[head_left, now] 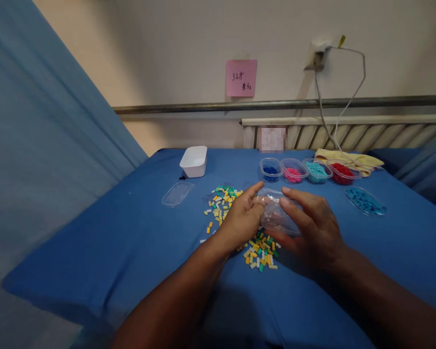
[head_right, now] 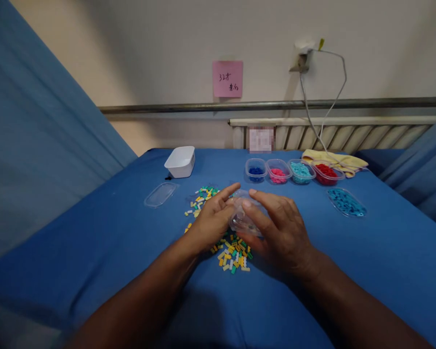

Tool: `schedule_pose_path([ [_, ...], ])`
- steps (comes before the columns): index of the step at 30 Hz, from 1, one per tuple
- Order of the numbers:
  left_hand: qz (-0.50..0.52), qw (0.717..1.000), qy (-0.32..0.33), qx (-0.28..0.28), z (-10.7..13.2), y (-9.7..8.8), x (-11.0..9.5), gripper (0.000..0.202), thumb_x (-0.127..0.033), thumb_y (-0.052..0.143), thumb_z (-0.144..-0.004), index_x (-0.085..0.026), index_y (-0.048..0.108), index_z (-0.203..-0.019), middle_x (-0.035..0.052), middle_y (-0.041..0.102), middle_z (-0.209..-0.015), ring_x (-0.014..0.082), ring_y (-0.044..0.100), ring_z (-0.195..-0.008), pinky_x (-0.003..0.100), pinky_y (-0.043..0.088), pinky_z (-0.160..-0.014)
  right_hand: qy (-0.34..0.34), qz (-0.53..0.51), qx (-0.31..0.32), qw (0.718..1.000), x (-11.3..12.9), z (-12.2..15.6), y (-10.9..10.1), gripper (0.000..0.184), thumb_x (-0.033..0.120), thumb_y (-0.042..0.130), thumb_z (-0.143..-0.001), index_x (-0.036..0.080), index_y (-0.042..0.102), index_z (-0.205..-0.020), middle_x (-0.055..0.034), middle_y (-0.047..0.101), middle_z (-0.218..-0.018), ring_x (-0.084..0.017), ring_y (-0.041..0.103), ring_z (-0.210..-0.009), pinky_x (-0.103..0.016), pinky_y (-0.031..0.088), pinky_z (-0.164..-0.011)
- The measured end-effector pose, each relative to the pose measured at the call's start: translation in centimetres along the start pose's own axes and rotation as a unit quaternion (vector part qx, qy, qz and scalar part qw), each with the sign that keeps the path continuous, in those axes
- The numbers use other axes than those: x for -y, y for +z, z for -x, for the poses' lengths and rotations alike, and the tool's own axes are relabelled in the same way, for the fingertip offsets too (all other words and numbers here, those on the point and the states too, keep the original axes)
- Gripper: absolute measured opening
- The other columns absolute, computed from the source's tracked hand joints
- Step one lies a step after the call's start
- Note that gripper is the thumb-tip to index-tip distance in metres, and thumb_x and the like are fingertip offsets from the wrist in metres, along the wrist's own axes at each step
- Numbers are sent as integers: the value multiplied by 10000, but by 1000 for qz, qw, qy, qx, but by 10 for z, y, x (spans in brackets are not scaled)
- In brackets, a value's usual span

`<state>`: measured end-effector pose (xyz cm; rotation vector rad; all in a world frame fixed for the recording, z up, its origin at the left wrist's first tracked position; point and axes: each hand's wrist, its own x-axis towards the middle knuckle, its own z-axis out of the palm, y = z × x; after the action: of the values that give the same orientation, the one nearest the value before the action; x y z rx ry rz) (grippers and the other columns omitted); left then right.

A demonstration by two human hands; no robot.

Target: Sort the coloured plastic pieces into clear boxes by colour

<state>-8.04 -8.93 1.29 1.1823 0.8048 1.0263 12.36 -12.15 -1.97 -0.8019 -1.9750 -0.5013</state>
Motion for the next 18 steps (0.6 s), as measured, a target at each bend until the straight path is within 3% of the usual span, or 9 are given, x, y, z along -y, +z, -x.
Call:
schedule_pose_path([
  [2, -9, 999, 9, -31, -2, 1, 4, 675, -199, 701, -953, -121, 524, -1600, 82, 780, -1017, 139, 675, -773, 256, 513, -731, -3, 21, -4, 1000, 3, -3, 1, 1014, 331, 911, -929, 304, 336, -1764, -183, 680, -1507, -379, 714, -1287, -555, 615, -994],
  [5, -19, 999, -2, -33, -4, 0, 8, 581, -198, 702, -943, -131, 585, -1508, 69, 767, -973, 146, 671, -761, 254, 507, -710, -18, 33, -11, 999, 4, -4, 1, 976, 339, 914, -929, 293, 378, -1744, -183, 703, -1469, -366, 735, -1228, -531, 620, -962],
  [9, -36, 998, 10, -44, -4, 1, 15, 511, -220, 683, -952, -141, 630, -1454, 60, 761, -969, 145, 655, -755, 252, 497, -697, -13, -60, -24, 998, 8, -2, -7, 1030, 341, 927, -908, 315, 355, -1764, -152, 722, -1413, -320, 754, -1125, -472, 657, -889],
  [12, -88, 994, 29, -50, -4, 2, 17, 541, -226, 632, -973, -166, 638, -1510, 59, 780, -1008, 124, 611, -677, 255, 484, -664, 101, -180, -4, 979, 17, 0, -15, 989, 284, 861, -957, 387, 316, -1776, -88, 748, -1302, -214, 702, -826, -371, 643, -678],
  [14, -146, 986, 56, -60, -5, -3, 12, 516, -252, 616, -996, -209, 675, -1507, 68, 799, -1079, 120, 603, -663, 263, 494, -669, 181, -222, -11, 958, 20, -2, -20, 898, 241, 828, -969, 430, 399, -1735, -52, 752, -1228, -174, 632, -716, -328, 591, -588],
  [16, -200, 970, 103, -98, -9, -18, 1, 427, -291, 634, -1010, -227, 750, -1416, 80, 805, -1142, 126, 619, -701, 270, 511, -700, 254, -227, -68, 938, 16, -5, -23, 789, 246, 836, -944, 403, 535, -1656, -53, 755, -1187, -174, 634, -718, -318, 562, -566],
  [18, -229, 946, 150, -174, -15, -46, -13, 351, -319, 668, -1005, -214, 790, -1317, 87, 802, -1156, 134, 627, -735, 271, 516, -714, 337, -204, -135, 909, 0, -7, -23, 704, 282, 854, -901, 306, 639, -1571, -79, 764, -1147, -182, 648, -731, -321, 548, -577],
])
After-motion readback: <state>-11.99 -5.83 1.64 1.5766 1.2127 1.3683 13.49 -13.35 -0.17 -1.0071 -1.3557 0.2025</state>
